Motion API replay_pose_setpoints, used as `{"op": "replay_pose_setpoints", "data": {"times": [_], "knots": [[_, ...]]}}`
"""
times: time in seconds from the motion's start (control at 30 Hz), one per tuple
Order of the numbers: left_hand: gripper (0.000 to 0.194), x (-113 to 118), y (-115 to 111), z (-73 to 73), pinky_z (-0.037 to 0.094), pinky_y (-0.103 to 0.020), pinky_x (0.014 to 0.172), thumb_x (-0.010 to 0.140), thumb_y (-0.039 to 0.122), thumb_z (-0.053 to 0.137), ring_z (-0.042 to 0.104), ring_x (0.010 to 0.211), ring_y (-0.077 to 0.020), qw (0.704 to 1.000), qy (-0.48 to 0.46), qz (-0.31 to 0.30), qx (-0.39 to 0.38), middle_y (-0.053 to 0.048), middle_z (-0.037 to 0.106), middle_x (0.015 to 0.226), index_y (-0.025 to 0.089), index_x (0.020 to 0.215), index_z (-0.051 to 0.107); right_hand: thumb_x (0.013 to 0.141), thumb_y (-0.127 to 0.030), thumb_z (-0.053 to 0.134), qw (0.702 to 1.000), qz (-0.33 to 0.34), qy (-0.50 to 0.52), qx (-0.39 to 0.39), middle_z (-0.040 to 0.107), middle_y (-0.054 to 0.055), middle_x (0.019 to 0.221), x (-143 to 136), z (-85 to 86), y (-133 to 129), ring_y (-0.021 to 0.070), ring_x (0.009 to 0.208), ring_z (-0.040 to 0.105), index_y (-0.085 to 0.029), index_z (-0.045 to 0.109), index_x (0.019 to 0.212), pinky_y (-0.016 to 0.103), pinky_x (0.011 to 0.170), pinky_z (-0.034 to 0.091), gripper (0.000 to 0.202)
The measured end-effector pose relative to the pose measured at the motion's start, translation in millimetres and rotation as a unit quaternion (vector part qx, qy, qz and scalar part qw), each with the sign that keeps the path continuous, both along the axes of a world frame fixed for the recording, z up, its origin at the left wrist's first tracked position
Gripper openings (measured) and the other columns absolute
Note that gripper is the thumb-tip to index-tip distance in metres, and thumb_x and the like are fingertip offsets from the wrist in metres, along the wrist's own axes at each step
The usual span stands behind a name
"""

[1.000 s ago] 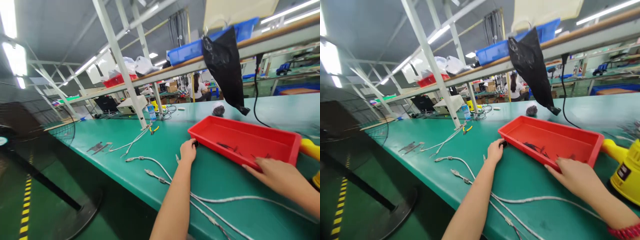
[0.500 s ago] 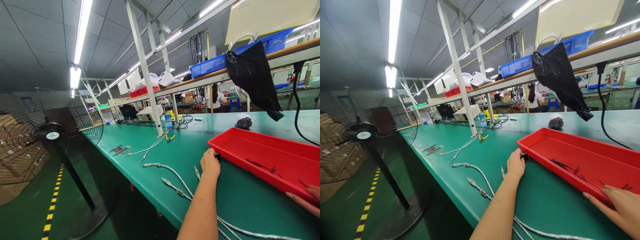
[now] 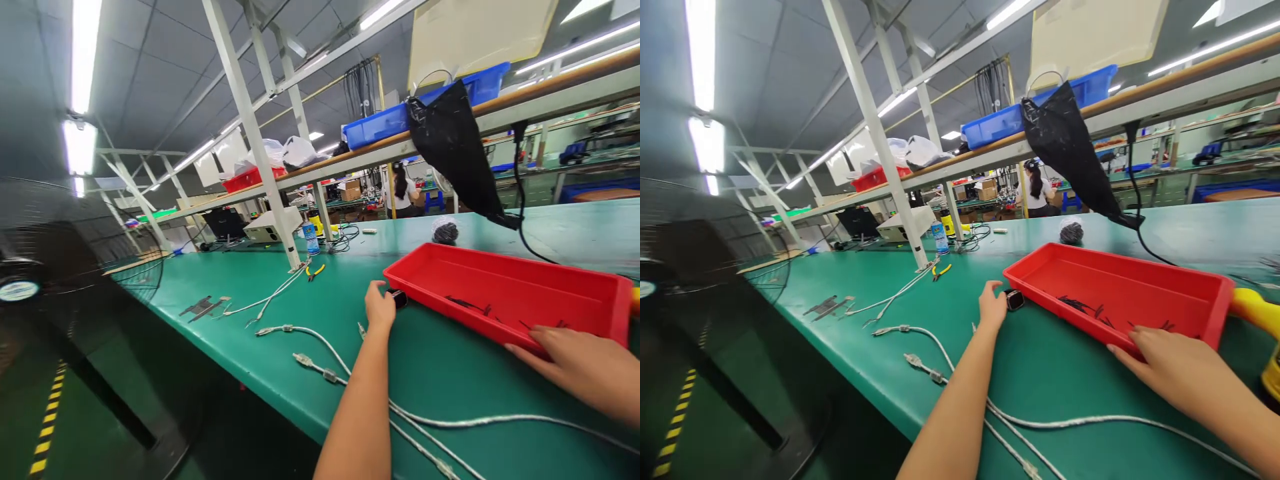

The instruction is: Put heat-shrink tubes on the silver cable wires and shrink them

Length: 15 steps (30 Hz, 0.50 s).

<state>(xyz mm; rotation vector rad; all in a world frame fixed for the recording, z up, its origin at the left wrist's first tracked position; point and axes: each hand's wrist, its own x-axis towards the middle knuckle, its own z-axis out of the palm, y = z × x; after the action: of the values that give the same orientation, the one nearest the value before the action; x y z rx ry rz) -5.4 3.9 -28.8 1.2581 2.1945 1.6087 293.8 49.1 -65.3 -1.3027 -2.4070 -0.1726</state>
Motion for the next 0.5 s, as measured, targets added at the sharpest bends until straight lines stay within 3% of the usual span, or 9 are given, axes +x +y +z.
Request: {"op": "replay_pose_setpoints", "data": {"times": [0.13,0.23,0.37,0.5], "knots": [[0.03,-11.8,13.5,0.5,0.041,-0.032,0.097,0.077,0.002,0.045,0.056,0.115,-0.0193,0.991,-0.11,0.042,0.06,-0.01,0.063,0.115,0.019,0.098,0.057,0.085,-0.051,0.032,0.996,-0.009,-0.074,-0.046,0.067,0.011,0.076,-7.9,25.7,-17.5,0.0318,0.074,0.065,-0.022,0.056,0.069,0.044,0.064,0.049,0.041],[0.024,-10.7,13.2,5.1,0.044,-0.03,0.092,0.079,0.007,0.045,0.058,0.111,-0.0197,0.982,-0.152,0.042,0.1,-0.01,0.064,0.112,0.017,0.096,0.058,0.086,-0.055,0.034,0.995,-0.013,-0.083,-0.051,0.068,0.012,0.081,-9.9,30.0,-19.2,0.0333,0.076,0.065,-0.02,0.059,0.072,0.045,0.065,0.049,0.045],[0.019,-1.0,6.8,13.0,0.041,-0.026,0.095,0.08,0.013,0.049,0.055,0.114,-0.016,0.974,-0.168,0.01,0.151,-0.002,0.064,0.115,0.022,0.093,0.061,0.087,-0.053,0.036,0.995,-0.02,-0.079,-0.05,0.07,0.013,0.087,-10.7,31.5,-20.1,0.0347,0.079,0.066,-0.018,0.064,0.081,0.046,0.066,0.049,0.045],[0.017,0.6,9.6,10.4,0.048,-0.029,0.085,0.079,0.014,0.046,0.061,0.104,-0.0187,0.961,-0.25,0.015,0.122,-0.005,0.067,0.101,0.019,0.085,0.061,0.092,-0.05,0.026,0.996,-0.017,-0.068,-0.056,0.07,0.012,0.092,-12.5,34.9,-23.2,0.0343,0.084,0.066,-0.019,0.065,0.085,0.046,0.067,0.049,0.05]]}}
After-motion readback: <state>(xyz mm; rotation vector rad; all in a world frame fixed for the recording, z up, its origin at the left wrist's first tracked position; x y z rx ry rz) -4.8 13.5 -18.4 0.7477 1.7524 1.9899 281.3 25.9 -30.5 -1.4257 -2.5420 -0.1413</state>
